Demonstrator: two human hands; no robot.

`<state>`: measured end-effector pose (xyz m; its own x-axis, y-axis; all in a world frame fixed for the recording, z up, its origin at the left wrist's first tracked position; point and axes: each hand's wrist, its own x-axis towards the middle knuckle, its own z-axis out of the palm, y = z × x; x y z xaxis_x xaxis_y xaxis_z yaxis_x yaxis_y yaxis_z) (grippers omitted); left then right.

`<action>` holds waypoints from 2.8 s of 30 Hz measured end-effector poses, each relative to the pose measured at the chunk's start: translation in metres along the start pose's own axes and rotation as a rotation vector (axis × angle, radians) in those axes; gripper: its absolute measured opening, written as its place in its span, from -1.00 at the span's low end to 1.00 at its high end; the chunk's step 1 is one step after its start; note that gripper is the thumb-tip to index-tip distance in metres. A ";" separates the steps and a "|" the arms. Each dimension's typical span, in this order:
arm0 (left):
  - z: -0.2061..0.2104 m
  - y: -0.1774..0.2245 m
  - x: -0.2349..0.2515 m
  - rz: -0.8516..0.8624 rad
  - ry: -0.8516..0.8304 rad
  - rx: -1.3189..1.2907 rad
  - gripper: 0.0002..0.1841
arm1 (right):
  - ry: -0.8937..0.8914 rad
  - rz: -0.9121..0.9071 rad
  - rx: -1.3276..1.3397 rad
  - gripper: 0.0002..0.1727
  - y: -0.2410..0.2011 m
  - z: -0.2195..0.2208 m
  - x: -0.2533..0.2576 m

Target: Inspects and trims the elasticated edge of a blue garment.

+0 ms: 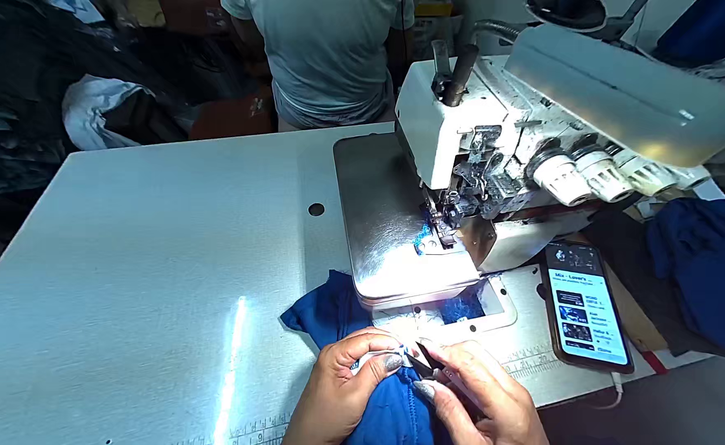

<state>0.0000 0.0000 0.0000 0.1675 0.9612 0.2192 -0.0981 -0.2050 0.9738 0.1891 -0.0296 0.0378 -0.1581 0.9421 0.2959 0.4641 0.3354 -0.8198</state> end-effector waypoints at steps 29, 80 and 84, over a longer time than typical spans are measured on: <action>0.000 0.001 -0.001 -0.041 0.041 -0.018 -0.85 | -0.038 -0.006 -0.013 -0.71 -0.004 -0.003 0.004; -0.001 0.002 -0.002 -0.029 0.019 -0.022 -0.84 | -0.042 0.019 -0.123 -0.69 -0.007 -0.003 0.003; -0.001 0.002 -0.002 -0.020 -0.003 -0.021 -0.84 | 0.090 -0.020 0.011 -0.67 0.000 0.005 0.002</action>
<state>-0.0019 -0.0022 0.0015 0.1731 0.9644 0.1998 -0.1156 -0.1816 0.9766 0.1841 -0.0273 0.0365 -0.0881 0.9310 0.3543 0.4520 0.3544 -0.8186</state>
